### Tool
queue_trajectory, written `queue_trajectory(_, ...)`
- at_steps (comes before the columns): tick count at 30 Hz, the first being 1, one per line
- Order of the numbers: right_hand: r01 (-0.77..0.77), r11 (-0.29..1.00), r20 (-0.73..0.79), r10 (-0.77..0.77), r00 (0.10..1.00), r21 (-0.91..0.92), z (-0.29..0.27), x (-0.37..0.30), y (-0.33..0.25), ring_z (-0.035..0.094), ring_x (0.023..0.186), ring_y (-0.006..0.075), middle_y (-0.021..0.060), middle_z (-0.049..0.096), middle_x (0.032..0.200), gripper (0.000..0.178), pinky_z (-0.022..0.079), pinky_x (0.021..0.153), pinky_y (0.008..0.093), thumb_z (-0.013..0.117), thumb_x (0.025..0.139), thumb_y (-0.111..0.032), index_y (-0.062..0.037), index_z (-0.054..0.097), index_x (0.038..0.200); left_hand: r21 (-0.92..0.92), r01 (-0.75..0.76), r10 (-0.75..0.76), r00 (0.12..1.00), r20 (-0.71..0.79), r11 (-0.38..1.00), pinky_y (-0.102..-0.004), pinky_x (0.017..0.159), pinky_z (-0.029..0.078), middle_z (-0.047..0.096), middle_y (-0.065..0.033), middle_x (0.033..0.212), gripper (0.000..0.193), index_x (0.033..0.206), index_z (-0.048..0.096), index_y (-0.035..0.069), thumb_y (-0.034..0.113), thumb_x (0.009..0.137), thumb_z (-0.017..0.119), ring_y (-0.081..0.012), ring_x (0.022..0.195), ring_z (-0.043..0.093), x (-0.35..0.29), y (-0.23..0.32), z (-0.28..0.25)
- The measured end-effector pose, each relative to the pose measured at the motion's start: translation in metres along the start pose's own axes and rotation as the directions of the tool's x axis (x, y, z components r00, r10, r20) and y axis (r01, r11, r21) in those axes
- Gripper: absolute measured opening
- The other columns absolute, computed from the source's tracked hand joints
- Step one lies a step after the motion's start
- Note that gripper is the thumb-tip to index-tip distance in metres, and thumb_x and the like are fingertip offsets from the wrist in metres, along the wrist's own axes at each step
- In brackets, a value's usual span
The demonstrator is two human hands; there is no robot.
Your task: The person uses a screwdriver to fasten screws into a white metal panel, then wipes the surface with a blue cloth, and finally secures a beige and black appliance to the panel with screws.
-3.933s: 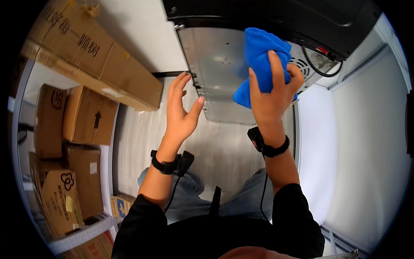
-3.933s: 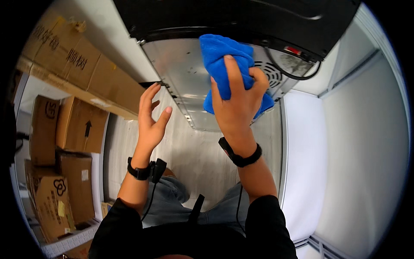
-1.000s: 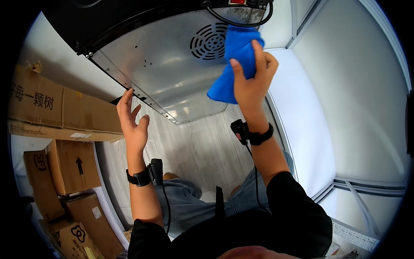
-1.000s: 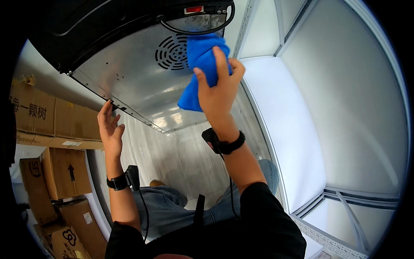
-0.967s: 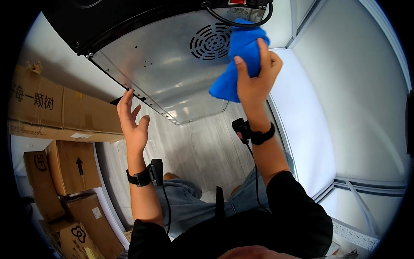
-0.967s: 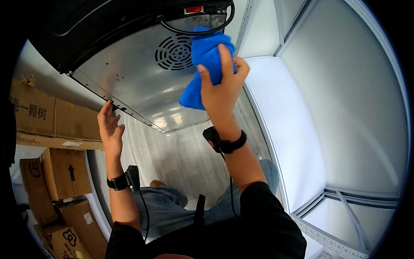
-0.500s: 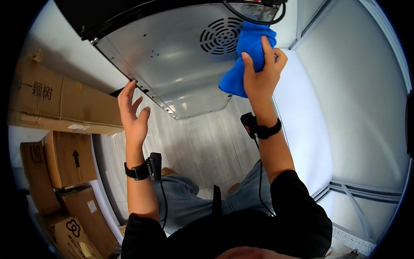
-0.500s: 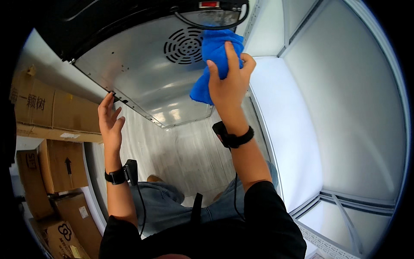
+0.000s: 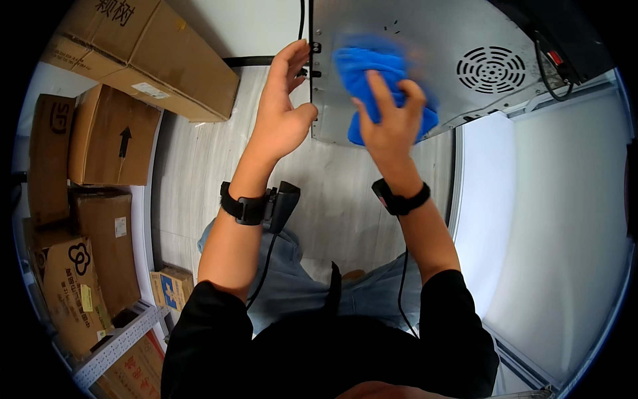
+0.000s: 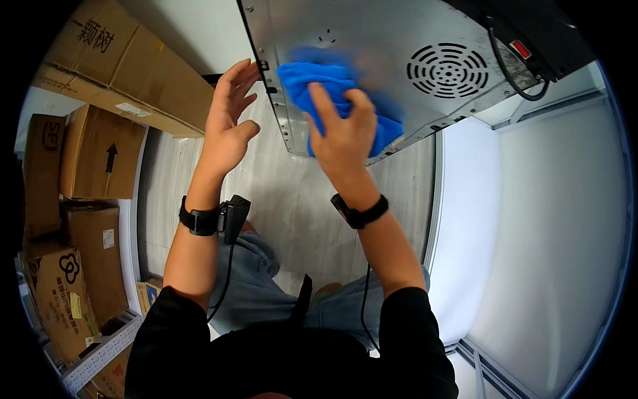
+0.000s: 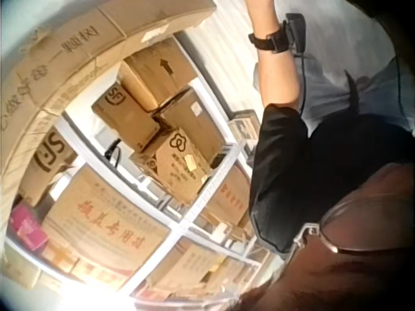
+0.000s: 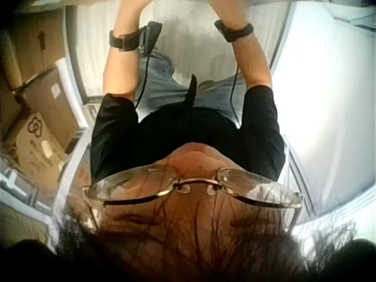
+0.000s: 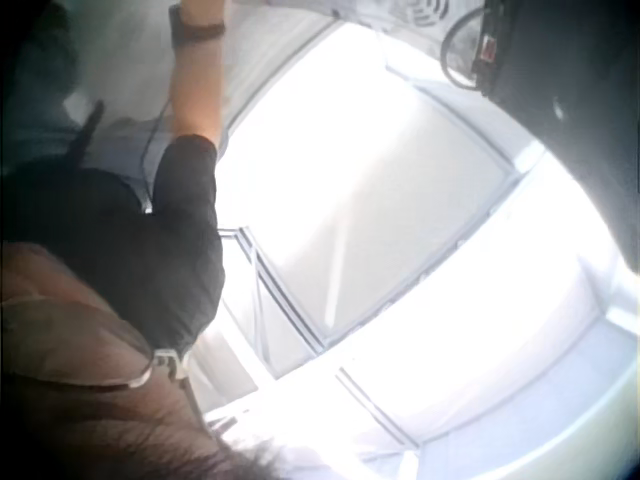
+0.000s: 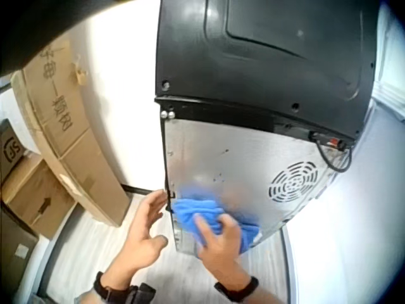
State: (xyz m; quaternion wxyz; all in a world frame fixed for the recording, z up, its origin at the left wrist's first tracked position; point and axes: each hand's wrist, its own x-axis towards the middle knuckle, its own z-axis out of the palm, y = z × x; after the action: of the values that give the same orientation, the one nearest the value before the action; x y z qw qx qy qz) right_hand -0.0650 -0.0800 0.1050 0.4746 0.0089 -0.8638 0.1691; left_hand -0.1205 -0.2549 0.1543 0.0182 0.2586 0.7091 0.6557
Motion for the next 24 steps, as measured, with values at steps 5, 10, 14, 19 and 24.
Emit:
queue_trajectory(5, 0.187, 0.976, 0.225, -0.159, 0.961, -0.109, 0.053, -0.045, 0.002, 0.050, 0.091, 0.0259, 0.0074, 0.049, 0.103, 0.042, 0.040, 0.074, 0.0381, 0.068, 0.074, -0.012, -0.0279, 0.066, 0.113, -0.239, 0.139, -0.146, 0.989, -0.015, 0.961, -0.0376, 0.110, 0.029, 0.044, -0.0124, 0.141, 0.085, 0.139, 0.038, 0.005, -0.011, 0.056, 0.044, -0.0265, 0.136, 0.036, 0.004, 0.010, 0.000)
queue_trajectory(10, 0.184, 0.978, 0.274, -0.150, 0.950, -0.103, 0.068, -0.069, 0.008, 0.051, 0.087, 0.0248, 0.0068, 0.050, 0.100, 0.040, 0.039, 0.072, 0.0363, 0.064, 0.076, -0.009, -0.0285, 0.067, 0.111, -0.315, 0.176, -0.177, 0.984, 0.024, 0.933, -0.0349, 0.108, 0.031, 0.043, -0.0123, 0.142, 0.082, 0.138, 0.040, 0.004, -0.010, 0.058, 0.044, -0.0261, 0.136, 0.037, 0.005, 0.005, -0.002)
queue_trajectory(14, 0.133, 0.991, 0.204, -0.123, 0.971, -0.034, 0.062, -0.059, 0.007, 0.051, 0.084, 0.0245, 0.0071, 0.050, 0.098, 0.042, 0.039, 0.069, 0.0355, 0.065, 0.074, -0.006, -0.0278, 0.067, 0.109, -0.439, 0.230, -0.246, 0.969, 0.020, 0.869, -0.0344, 0.106, 0.033, 0.043, -0.0135, 0.142, 0.073, 0.136, 0.042, 0.001, -0.008, 0.063, 0.043, -0.0266, 0.136, 0.037, 0.006, 0.004, 0.002)
queue_trajectory(19, 0.022, 0.998, 0.176, -0.011, 0.984, -0.060, 0.051, -0.075, 0.021, 0.052, 0.085, 0.0257, 0.0078, 0.050, 0.099, 0.045, 0.039, 0.070, 0.0362, 0.066, 0.071, -0.004, -0.0275, 0.067, 0.110, -0.211, 0.348, -0.363, 0.931, -0.035, 0.913, -0.0349, 0.102, 0.037, 0.048, -0.0134, 0.136, 0.057, 0.134, 0.045, 0.001, -0.004, 0.077, 0.043, -0.0254, 0.129, 0.044, 0.006, -0.001, 0.009)
queue_trajectory(24, -0.179, 0.975, 0.068, 0.190, 0.979, -0.134, 0.001, -0.091, 0.069, 0.052, 0.092, 0.0314, 0.0126, 0.049, 0.107, 0.053, 0.042, 0.076, 0.0398, 0.073, 0.066, -0.007, -0.0266, 0.063, 0.115, -0.044, 0.376, -0.378, 0.925, -0.046, 0.926, -0.0362, 0.101, 0.040, 0.047, -0.0126, 0.134, 0.049, 0.129, 0.047, 0.001, -0.004, 0.080, 0.054, -0.0261, 0.128, 0.045, 0.003, -0.020, 0.017)
